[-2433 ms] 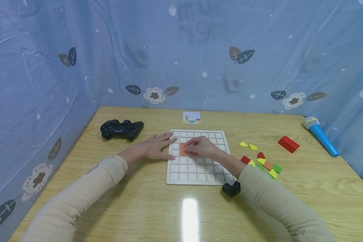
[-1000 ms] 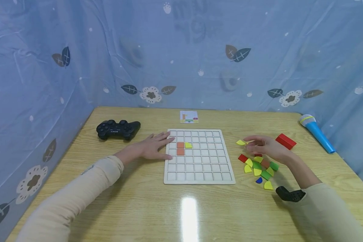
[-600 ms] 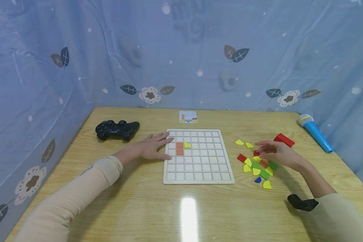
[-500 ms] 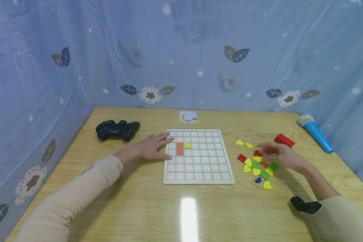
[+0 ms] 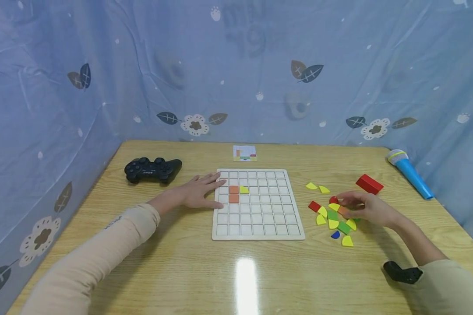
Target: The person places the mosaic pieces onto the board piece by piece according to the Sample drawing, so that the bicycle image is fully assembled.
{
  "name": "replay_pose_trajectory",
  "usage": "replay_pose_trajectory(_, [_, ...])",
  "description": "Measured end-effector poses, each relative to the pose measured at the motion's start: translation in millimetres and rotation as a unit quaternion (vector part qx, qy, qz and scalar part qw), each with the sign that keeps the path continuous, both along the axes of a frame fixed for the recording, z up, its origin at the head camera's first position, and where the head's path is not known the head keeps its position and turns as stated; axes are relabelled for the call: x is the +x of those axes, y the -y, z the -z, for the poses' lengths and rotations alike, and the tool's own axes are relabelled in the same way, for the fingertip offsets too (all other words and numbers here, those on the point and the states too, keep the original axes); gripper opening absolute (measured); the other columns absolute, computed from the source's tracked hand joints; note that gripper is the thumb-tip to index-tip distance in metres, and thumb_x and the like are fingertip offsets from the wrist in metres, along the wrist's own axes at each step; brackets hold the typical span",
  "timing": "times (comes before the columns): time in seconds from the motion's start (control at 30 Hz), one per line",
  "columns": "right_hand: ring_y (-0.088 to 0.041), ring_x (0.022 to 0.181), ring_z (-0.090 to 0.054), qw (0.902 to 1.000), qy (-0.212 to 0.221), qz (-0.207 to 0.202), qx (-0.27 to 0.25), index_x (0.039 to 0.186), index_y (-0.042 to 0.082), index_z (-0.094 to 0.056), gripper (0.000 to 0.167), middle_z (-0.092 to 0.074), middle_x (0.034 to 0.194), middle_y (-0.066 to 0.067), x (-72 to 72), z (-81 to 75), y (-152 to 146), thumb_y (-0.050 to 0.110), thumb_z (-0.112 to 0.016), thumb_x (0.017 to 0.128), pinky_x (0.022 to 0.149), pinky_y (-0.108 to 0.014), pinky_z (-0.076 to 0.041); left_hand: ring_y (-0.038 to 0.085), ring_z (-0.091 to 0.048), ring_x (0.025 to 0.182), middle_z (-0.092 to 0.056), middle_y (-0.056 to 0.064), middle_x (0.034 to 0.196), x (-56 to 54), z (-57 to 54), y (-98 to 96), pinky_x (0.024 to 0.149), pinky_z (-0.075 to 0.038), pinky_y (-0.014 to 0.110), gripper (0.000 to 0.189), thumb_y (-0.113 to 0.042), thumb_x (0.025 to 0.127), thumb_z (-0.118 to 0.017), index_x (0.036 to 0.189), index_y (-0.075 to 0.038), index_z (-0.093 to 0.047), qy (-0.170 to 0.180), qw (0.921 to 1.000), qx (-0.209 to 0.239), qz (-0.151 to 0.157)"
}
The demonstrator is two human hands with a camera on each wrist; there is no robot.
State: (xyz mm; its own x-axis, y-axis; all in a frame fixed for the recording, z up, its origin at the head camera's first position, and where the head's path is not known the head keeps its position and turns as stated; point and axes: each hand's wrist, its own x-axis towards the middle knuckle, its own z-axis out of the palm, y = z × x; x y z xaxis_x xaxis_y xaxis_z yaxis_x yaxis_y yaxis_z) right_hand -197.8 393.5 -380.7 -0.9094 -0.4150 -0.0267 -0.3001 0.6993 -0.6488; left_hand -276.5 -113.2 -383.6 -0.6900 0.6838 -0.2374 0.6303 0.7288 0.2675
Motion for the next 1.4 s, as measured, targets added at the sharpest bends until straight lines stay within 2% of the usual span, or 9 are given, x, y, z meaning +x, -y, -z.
replay_pose_trajectory(0.27, [-0.018,0.088,-0.058,0.9999,-0.002,-0.014,0.000,0.128,-0.005,-0.055,0.046,-0.059,0.102,-0.011,-5.0,-2.5,1.2,0.007,-0.070,0.086,0.073,-0.022,-0.051,0.026,0.002,0.144,0.004,0.003,0.159,-0.9,1.0,2.4,0.111,0.000,0.055,0.088,-0.070,0.088,-0.043,0.155,-0.024,-0.009,0.001,1.0000,0.000,-0.006])
replay_pose_trajectory(0.47, [-0.015,0.074,-0.052,0.9998,0.000,0.009,0.017,0.120,-0.005,-0.060,0.041,-0.056,0.088,-0.006,-7.0,-2.8,-3.6,0.008,-0.073,0.083,0.063,-0.022,-0.047,0.026,0.002,0.144,0.003,0.004,0.159,-3.5,-1.0,0.1,0.111,0.000,0.055,0.088,-0.070,0.088,-0.044,0.155,-0.024,-0.010,0.002,1.0000,0.001,0.002])
replay_pose_trajectory(0.57, [-0.014,0.071,-0.051,0.9996,0.012,0.022,0.017,0.114,-0.006,-0.062,0.036,-0.057,0.085,-0.006,-7.2,-5.5,-5.7,0.010,-0.073,0.084,0.059,-0.023,-0.045,0.027,0.002,0.144,0.003,0.005,0.159,-4.2,-2.0,-2.1,0.111,-0.001,0.056,0.089,-0.070,0.088,-0.044,0.155,-0.023,-0.010,-0.002,1.0000,0.000,0.008])
replay_pose_trajectory(0.7, [-0.015,0.072,-0.055,0.9983,0.026,0.051,0.013,0.112,-0.006,-0.064,0.034,-0.062,0.088,-0.007,-7.7,-11.1,-4.1,0.016,-0.071,0.087,0.060,-0.024,-0.047,0.026,0.002,0.144,0.004,0.003,0.159,-4.4,-3.5,-3.8,0.112,0.000,0.054,0.089,-0.071,0.087,-0.044,0.155,-0.025,-0.009,-0.002,1.0000,-0.007,0.006])
replay_pose_trajectory(0.83, [-0.014,0.084,-0.064,0.9957,0.044,0.073,-0.036,0.122,-0.009,-0.059,0.041,-0.066,0.103,-0.017,-9.3,-15.7,3.2,0.018,-0.066,0.092,0.070,-0.027,-0.053,0.027,0.002,0.144,0.003,0.004,0.159,-3.9,-4.8,-3.7,0.112,0.000,0.054,0.088,-0.069,0.088,-0.046,0.155,-0.024,-0.010,0.001,1.0000,-0.004,0.004])
replay_pose_trajectory(0.93, [-0.016,0.093,-0.066,0.9900,0.083,0.076,-0.086,0.131,-0.011,-0.050,0.049,-0.064,0.113,-0.021,-13.0,-19.2,14.0,0.019,-0.062,0.094,0.078,-0.031,-0.054,0.027,0.002,0.144,0.003,0.004,0.159,-3.7,-3.9,-2.8,0.112,0.000,0.054,0.087,-0.067,0.089,-0.047,0.155,-0.023,-0.011,0.002,1.0000,-0.001,0.004])
replay_pose_trajectory(1.1, [-0.022,0.096,-0.066,0.9762,0.138,0.094,-0.138,0.133,-0.011,-0.045,0.056,-0.064,0.112,-0.019,-22.3,-23.4,40.8,0.024,-0.064,0.093,0.082,-0.036,-0.053,0.029,0.001,0.144,0.002,0.006,0.159,-2.9,-0.5,-1.0,0.111,-0.001,0.055,0.085,-0.065,0.090,-0.047,0.155,-0.022,-0.012,0.003,1.0000,0.002,0.004])
replay_pose_trajectory(1.27, [-0.024,0.099,-0.064,0.9621,0.177,0.084,-0.189,0.133,-0.012,-0.045,0.054,-0.065,0.110,-0.012,-31.9,-22.9,71.0,0.019,-0.064,0.094,0.085,-0.036,-0.052,0.029,0.001,0.144,0.002,0.006,0.159,-0.6,1.0,0.1,0.112,-0.001,0.055,0.085,-0.063,0.090,-0.048,0.155,-0.022,-0.012,0.005,1.0000,0.004,-0.003])
replay_pose_trajectory(1.4, [-0.023,0.094,-0.066,0.9502,0.207,0.071,-0.222,0.132,-0.013,-0.046,0.044,-0.067,0.104,-0.009,-39.1,-21.9,99.9,0.007,-0.060,0.095,0.084,-0.035,-0.053,0.029,0.001,0.144,0.002,0.006,0.159,0.2,2.9,0.8,0.112,-0.001,0.054,0.085,-0.065,0.090,-0.047,0.155,-0.022,-0.012,0.003,1.0000,0.005,-0.006])
